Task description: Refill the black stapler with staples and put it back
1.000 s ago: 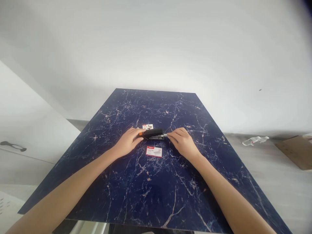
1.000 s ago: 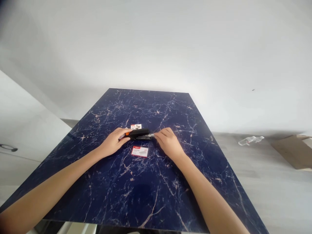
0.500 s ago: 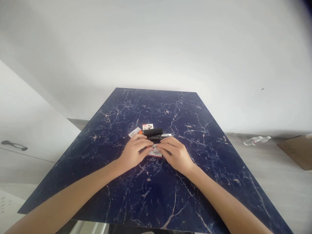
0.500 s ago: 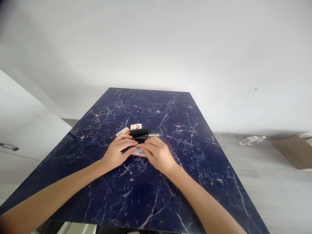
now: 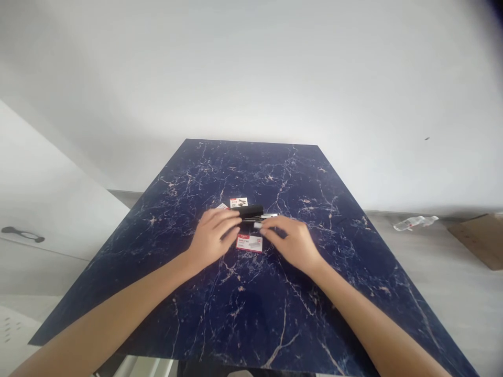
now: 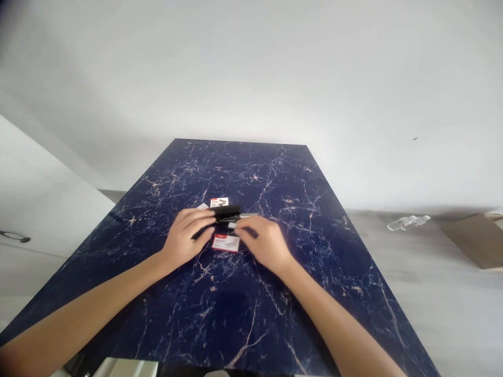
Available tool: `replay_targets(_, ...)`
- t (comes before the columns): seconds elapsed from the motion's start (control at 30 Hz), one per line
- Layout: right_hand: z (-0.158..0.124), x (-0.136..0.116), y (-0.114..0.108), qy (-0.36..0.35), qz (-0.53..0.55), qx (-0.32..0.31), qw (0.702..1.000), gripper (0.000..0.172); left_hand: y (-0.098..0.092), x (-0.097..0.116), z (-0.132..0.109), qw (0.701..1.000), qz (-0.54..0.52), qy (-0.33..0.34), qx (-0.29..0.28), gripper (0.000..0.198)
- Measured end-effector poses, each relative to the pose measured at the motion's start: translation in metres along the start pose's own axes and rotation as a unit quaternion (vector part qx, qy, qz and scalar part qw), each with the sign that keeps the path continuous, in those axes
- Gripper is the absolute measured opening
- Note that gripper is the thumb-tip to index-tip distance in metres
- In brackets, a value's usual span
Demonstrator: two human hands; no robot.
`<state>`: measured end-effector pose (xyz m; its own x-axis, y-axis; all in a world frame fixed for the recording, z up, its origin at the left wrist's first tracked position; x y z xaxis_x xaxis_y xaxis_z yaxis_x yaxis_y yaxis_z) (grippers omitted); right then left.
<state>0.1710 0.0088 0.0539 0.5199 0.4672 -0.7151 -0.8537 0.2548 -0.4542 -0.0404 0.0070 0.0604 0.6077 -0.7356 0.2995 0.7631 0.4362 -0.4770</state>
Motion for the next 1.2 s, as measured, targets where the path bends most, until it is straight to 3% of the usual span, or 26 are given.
replay_targets(0.13, 0.014, 0.043, -0.029, 0.077, -0.068, 0.057, 0.993, 0.015, 0.006, -0.043, -0.002, 0.993, 0.064, -0.076, -0.057, 0.03)
replay_targets(0.27, 0.018, 0.063, -0.035, 0.087, -0.085, 0.048, 0.991, 0.015, 0.013, -0.061, -0.007, 0.988, 0.032, -0.113, -0.104, 0.031)
replay_targets(0.57, 0.012, 0.053, -0.017, 0.052, -0.078, -0.013, 0.995, 0.012, 0.016, -0.065, -0.009, 0.978, -0.006, -0.158, -0.136, 0.033)
replay_targets(0.9, 0.013, 0.048, -0.015, 0.011, -0.081, -0.016, 0.997, 0.013, 0.015, -0.064, -0.009, 0.975, 0.0, -0.171, -0.138, 0.032)
replay_targets(1.2, 0.013, 0.061, -0.02, 0.078, -0.059, 0.031, 0.995, 0.013, 0.014, -0.061, -0.007, 0.985, 0.009, -0.126, -0.117, 0.031)
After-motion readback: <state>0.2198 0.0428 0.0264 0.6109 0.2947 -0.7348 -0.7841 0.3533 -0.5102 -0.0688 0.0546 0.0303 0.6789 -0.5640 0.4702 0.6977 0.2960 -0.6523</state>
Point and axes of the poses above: each hand's wrist, its own z-axis towards the middle knuckle, its own y-axis out of the palm, x = y × z, the point moved 8 cm from there along z, towards the middle knuckle, and after that the axes turned 15 degrees about x, right-handed, at the moved point
